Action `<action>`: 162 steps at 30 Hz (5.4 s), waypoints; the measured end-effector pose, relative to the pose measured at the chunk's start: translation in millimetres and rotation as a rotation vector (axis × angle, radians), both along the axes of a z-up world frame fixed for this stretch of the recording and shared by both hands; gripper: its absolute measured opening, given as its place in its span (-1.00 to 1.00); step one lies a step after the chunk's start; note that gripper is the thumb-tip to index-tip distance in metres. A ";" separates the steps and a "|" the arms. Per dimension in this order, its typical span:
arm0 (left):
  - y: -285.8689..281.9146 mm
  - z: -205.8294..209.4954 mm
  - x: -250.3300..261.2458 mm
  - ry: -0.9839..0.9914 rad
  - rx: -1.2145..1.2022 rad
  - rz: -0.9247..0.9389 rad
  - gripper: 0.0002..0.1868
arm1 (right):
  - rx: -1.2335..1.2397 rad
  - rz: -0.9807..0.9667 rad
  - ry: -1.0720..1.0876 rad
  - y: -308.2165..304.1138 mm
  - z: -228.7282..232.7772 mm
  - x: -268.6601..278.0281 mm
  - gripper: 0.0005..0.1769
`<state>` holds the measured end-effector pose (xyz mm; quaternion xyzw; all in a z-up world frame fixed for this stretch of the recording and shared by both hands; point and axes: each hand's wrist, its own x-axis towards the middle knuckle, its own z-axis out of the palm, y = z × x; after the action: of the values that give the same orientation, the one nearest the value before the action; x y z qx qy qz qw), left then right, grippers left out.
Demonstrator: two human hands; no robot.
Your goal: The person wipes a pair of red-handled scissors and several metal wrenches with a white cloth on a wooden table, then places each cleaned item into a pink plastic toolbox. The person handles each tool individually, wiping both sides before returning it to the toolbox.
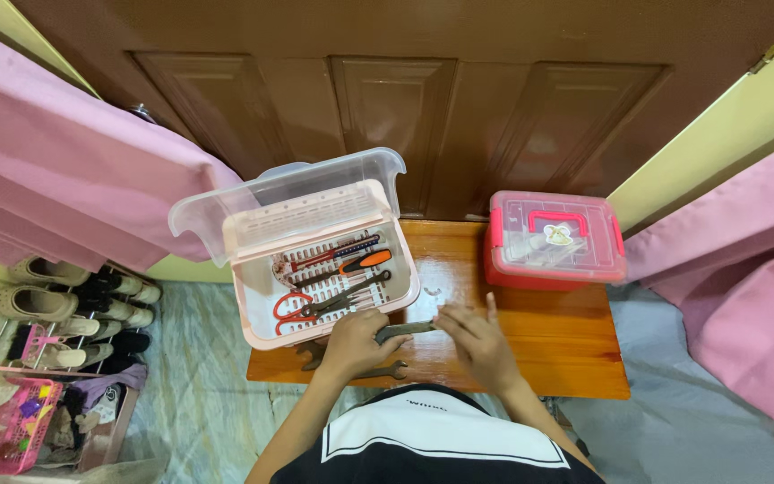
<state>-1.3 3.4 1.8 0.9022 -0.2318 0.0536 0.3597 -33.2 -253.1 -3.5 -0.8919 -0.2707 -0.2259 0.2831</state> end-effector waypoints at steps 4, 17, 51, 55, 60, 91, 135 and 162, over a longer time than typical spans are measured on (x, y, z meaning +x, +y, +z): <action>-1.0 -4.3 -5.9 -0.083 -0.023 -0.022 -0.60 | 0.005 0.065 0.010 11.8 -4.3 -7.2 -0.63; 12.6 -7.4 -22.7 -0.045 -0.017 0.057 -0.56 | -0.025 -0.055 0.019 -15.2 -7.0 -6.4 -0.55; 7.6 -5.7 -37.6 0.065 0.010 0.006 -0.56 | -0.069 -0.019 0.061 -3.5 -24.0 -46.0 -0.53; 7.0 -3.9 -37.5 0.034 0.019 -0.021 -0.56 | -0.049 -0.054 0.063 -15.1 -20.4 -44.0 -0.54; 0.3 -5.8 -38.5 -0.003 -0.030 -0.055 -0.57 | -0.029 -0.049 0.061 -12.6 -18.6 -43.6 -0.54; -3.9 -2.9 -35.3 0.057 -0.004 0.042 -0.54 | -0.067 -0.020 0.094 -8.9 -22.5 -41.7 -0.55; 4.5 -77.0 -20.8 0.866 -0.747 0.096 -0.41 | 0.846 0.007 0.902 -79.7 -94.9 -5.8 -0.77; 8.9 -96.1 -42.4 0.752 -0.884 0.283 -0.43 | 0.242 -0.119 0.324 6.4 -7.5 -24.2 -0.67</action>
<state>-43.7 12.3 -94.2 0.6462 0.0783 -0.1309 0.7478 -57.5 -246.6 -11.0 -0.8906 -0.1394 -0.1265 0.4140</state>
